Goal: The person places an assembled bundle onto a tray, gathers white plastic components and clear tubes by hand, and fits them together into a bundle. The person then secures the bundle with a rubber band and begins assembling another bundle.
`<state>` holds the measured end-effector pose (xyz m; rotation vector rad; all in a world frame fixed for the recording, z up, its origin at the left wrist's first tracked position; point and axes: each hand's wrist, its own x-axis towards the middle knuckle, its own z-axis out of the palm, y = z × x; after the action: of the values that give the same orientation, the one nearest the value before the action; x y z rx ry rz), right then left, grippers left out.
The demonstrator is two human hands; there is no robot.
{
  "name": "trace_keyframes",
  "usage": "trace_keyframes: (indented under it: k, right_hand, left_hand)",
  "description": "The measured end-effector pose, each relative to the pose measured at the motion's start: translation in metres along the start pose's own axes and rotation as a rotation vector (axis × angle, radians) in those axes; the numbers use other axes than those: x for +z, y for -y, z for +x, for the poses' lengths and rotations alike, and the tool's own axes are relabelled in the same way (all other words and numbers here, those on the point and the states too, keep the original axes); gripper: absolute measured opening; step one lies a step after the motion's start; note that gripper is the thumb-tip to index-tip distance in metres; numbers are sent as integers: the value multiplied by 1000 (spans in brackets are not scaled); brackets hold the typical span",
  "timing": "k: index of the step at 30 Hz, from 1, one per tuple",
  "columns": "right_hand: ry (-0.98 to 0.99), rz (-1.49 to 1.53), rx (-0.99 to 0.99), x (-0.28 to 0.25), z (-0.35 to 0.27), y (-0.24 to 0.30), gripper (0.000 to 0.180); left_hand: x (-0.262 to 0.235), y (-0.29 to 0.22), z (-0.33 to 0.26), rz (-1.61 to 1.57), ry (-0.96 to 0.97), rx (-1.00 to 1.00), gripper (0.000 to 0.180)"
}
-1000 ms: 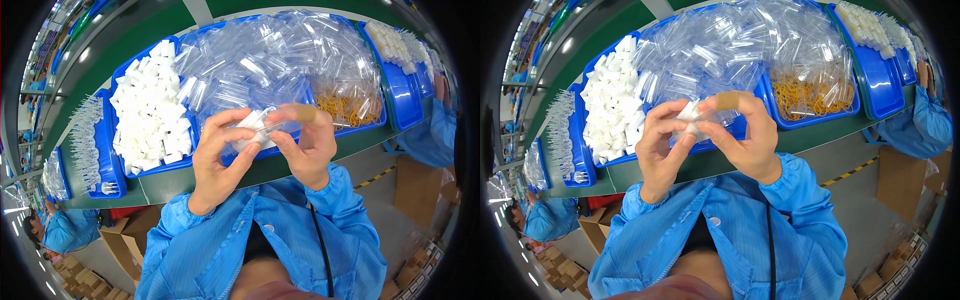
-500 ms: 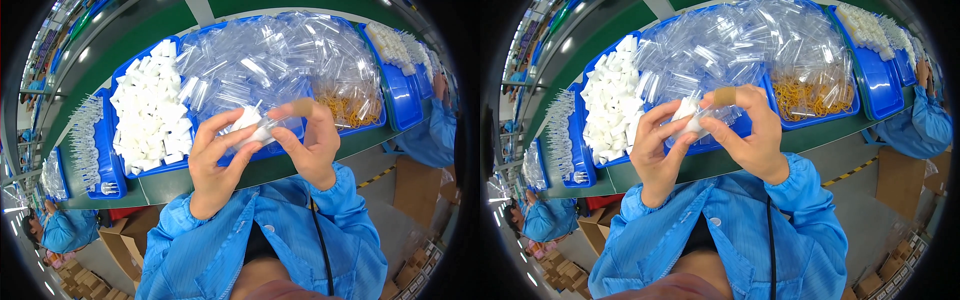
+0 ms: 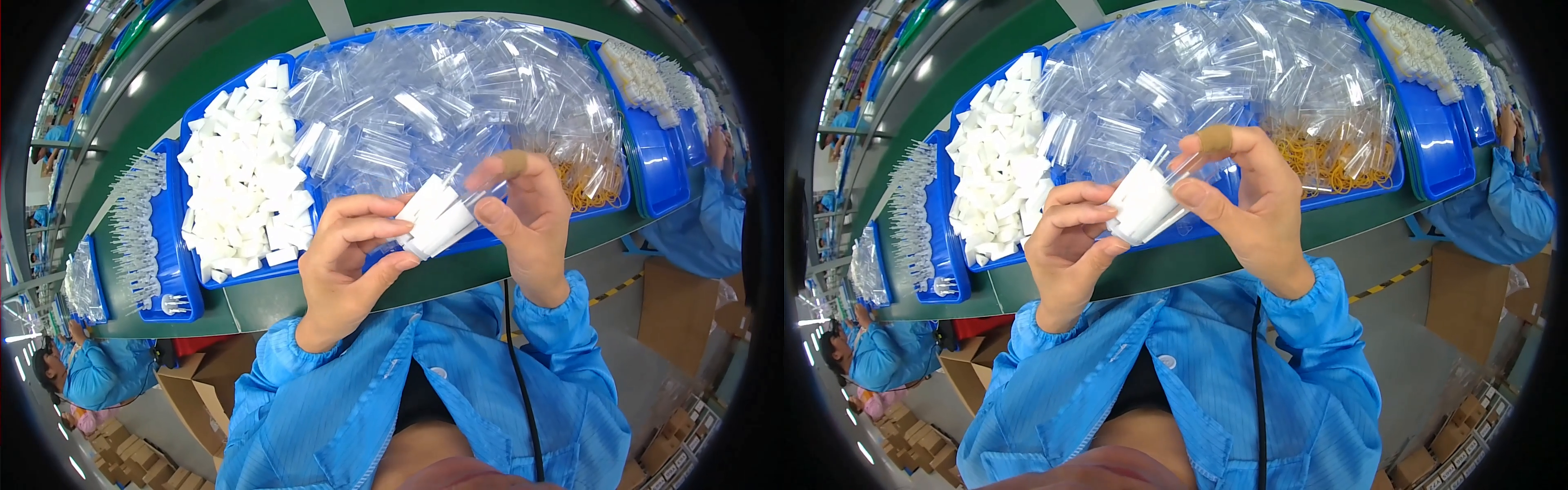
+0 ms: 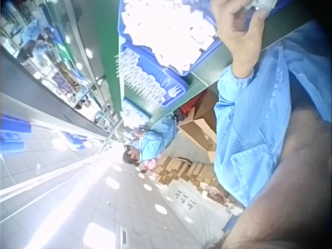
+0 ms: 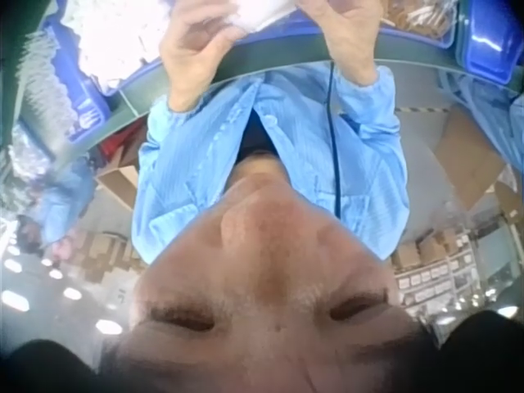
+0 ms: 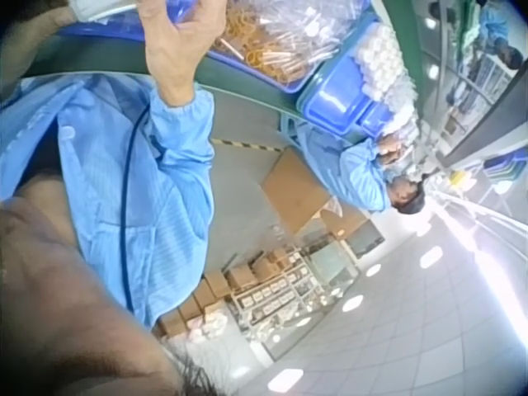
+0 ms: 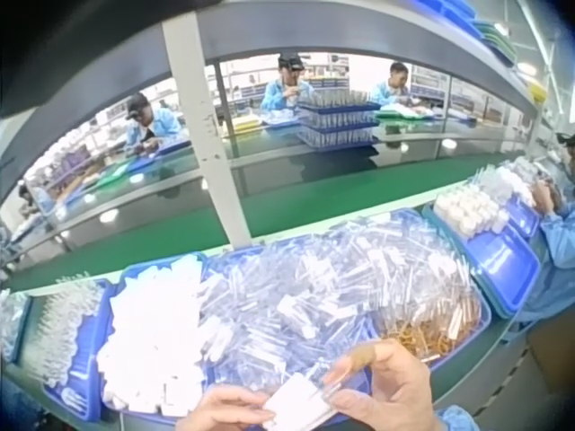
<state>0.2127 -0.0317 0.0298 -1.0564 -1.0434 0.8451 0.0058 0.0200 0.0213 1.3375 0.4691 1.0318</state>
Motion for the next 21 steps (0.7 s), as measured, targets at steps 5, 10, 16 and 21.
trace_keyframes:
  k: [5, 10, 16, 21]
  right_hand:
    - [26, 36, 94, 2, -5, 3, 41]
    - [176, -21, 80, 0, -6, -11, 45]
    - [158, -141, -176, 3, -9, -19, 46]
    - [134, 4, 11, 7, -7, -8, 48]
  left_hand:
    - [1, 1, -1, 80, -5, 63, 31]
    - [-1, 2, 0, 195, 49, 151, 34]
    - [6, 3, 2, 13, -28, 41, 45]
    - [4, 4, -3, 165, -31, 47, 45]
